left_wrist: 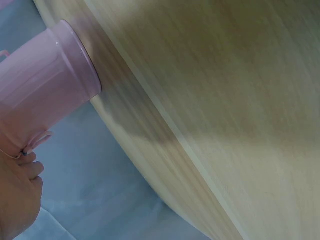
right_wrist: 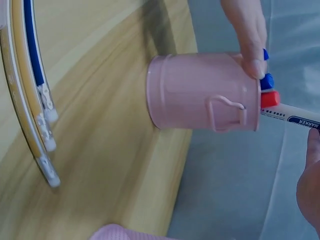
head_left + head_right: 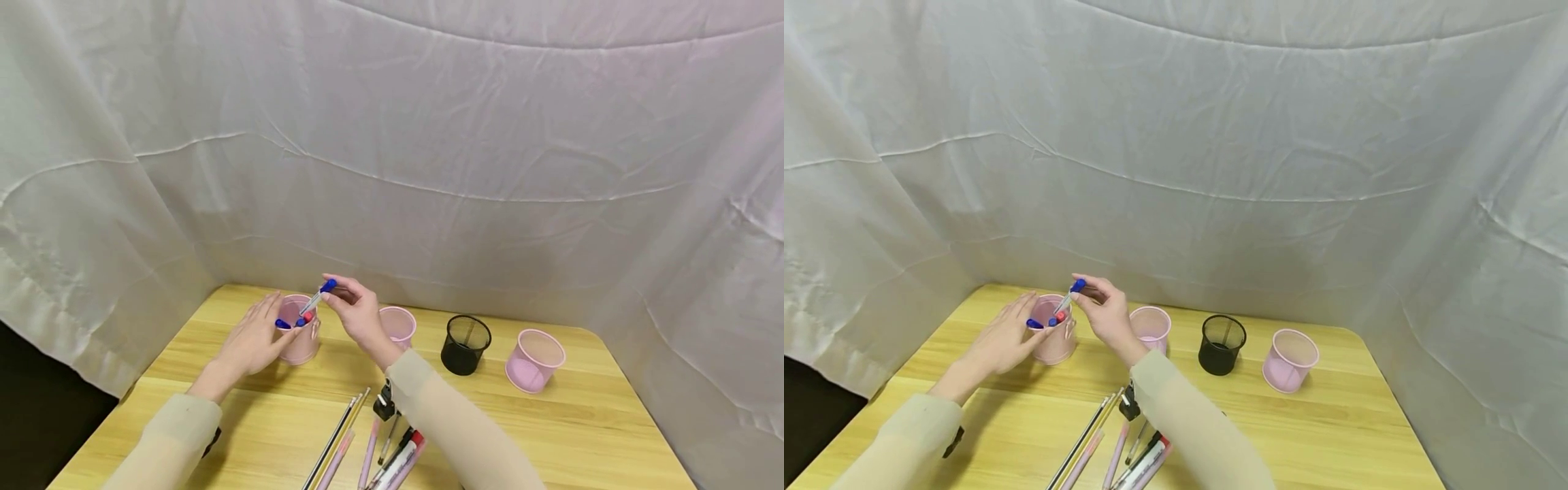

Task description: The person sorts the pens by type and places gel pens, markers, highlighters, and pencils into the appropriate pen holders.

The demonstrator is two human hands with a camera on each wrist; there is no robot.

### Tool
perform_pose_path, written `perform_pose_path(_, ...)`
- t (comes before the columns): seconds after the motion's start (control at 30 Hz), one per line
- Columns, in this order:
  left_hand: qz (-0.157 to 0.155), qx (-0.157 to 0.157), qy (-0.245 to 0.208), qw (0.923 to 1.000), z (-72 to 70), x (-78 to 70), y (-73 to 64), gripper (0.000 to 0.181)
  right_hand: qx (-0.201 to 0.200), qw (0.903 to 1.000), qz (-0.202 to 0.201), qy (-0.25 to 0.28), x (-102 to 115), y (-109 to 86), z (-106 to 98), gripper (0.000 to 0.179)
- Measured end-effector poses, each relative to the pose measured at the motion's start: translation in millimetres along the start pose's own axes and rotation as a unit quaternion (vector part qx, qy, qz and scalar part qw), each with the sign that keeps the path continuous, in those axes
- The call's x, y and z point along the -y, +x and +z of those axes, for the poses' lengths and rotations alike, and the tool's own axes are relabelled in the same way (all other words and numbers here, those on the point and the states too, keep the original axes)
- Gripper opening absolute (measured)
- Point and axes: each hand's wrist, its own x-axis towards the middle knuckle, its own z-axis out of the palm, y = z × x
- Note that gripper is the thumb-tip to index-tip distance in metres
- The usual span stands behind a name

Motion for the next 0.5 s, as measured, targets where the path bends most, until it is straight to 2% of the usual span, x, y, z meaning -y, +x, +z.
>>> perform_pose_path(0.2,0.0,0.001,0.002,1.0,0.9,-0.2,0.8,0.091,0.019,0.9992,0.005,-0.033,-13.0,-4.1,5.7,0.031)
perform_pose_path(0.5,0.005,0.002,0.004,1.0,1.5,-0.6,1.3,0.091,0.066,0.993,0.071,-0.068,-22.9,-10.3,8.4,0.033)
